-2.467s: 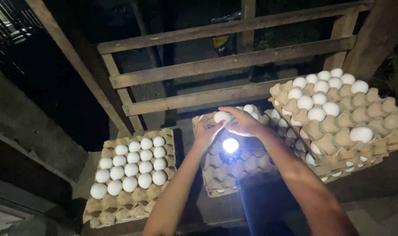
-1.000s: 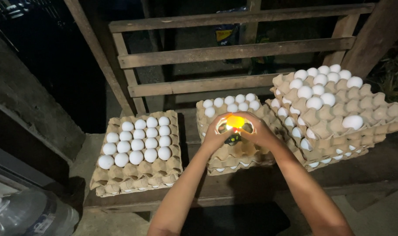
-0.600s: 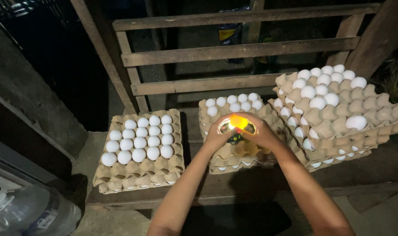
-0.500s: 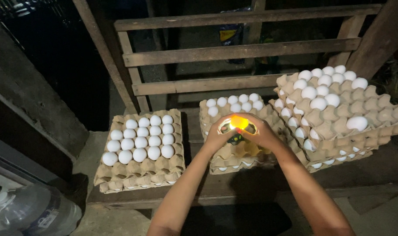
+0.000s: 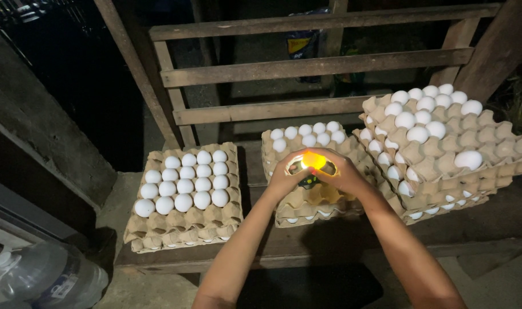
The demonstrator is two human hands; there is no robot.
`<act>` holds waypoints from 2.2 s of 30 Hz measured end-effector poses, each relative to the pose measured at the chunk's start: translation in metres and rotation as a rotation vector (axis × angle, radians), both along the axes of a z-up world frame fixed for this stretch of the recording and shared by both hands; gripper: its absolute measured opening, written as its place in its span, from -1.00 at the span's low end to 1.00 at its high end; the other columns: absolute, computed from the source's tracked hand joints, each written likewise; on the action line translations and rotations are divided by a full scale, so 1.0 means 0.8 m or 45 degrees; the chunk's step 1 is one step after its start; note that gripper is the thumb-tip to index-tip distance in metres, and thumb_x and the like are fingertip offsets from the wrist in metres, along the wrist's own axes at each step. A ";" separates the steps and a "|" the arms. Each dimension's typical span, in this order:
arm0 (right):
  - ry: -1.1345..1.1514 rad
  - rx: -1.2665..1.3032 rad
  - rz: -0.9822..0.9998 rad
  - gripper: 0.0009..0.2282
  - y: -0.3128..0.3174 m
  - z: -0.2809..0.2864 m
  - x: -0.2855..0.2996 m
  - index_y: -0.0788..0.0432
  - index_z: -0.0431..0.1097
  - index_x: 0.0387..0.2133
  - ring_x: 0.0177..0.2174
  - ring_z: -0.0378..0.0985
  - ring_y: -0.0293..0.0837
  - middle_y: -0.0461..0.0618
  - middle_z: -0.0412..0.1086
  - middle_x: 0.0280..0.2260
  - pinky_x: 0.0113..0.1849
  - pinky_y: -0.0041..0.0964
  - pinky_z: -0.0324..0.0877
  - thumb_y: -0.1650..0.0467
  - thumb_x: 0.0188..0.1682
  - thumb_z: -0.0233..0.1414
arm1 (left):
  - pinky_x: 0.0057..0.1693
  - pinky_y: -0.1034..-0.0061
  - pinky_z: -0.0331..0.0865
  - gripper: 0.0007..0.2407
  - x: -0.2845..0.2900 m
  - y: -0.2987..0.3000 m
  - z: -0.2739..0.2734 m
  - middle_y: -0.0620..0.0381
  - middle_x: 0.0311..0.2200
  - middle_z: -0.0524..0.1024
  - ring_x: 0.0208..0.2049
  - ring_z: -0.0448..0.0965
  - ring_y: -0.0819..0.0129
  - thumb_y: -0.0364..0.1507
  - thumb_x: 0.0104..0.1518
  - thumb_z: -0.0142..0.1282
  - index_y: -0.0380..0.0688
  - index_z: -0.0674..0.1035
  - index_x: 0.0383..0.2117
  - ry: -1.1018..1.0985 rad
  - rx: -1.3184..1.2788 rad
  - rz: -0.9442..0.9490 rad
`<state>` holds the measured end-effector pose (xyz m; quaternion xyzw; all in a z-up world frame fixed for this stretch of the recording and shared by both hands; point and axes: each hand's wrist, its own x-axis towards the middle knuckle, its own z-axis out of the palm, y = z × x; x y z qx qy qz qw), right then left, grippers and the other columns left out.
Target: Checking eggs for quality using a flashlight and sorting them into different trays.
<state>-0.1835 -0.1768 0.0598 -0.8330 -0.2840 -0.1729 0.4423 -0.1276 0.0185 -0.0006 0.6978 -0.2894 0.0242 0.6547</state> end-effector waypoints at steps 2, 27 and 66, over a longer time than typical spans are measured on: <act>0.006 0.007 0.002 -0.53 0.002 0.003 -0.003 0.21 0.35 0.15 0.07 0.47 -0.15 0.06 0.44 0.10 0.09 -0.25 0.34 0.45 -0.08 0.21 | 0.26 0.31 0.32 -0.51 0.000 0.001 0.000 0.15 0.09 0.58 0.18 0.52 0.37 -0.35 0.08 0.32 -0.03 0.50 0.20 -0.007 0.003 0.003; -0.004 0.023 0.011 -0.50 -0.006 -0.015 0.011 0.19 0.34 0.15 0.13 0.43 -0.11 0.07 0.39 0.14 0.14 -0.21 0.30 0.53 -0.13 0.18 | 0.29 0.27 0.32 -0.55 -0.010 0.005 0.018 0.10 0.15 0.52 0.23 0.46 0.27 -0.46 0.11 0.25 -0.04 0.48 0.19 0.012 -0.041 -0.033; -0.550 0.094 -0.049 -0.62 0.135 0.052 0.004 0.24 0.40 0.03 0.07 0.51 0.02 0.13 0.42 0.05 0.09 -0.17 0.41 0.52 -0.10 0.20 | 0.18 0.48 0.45 -0.54 -0.012 0.094 0.063 0.02 0.10 0.50 0.11 0.52 0.37 -0.60 0.13 0.28 -0.26 0.43 0.20 -0.026 -0.635 -0.150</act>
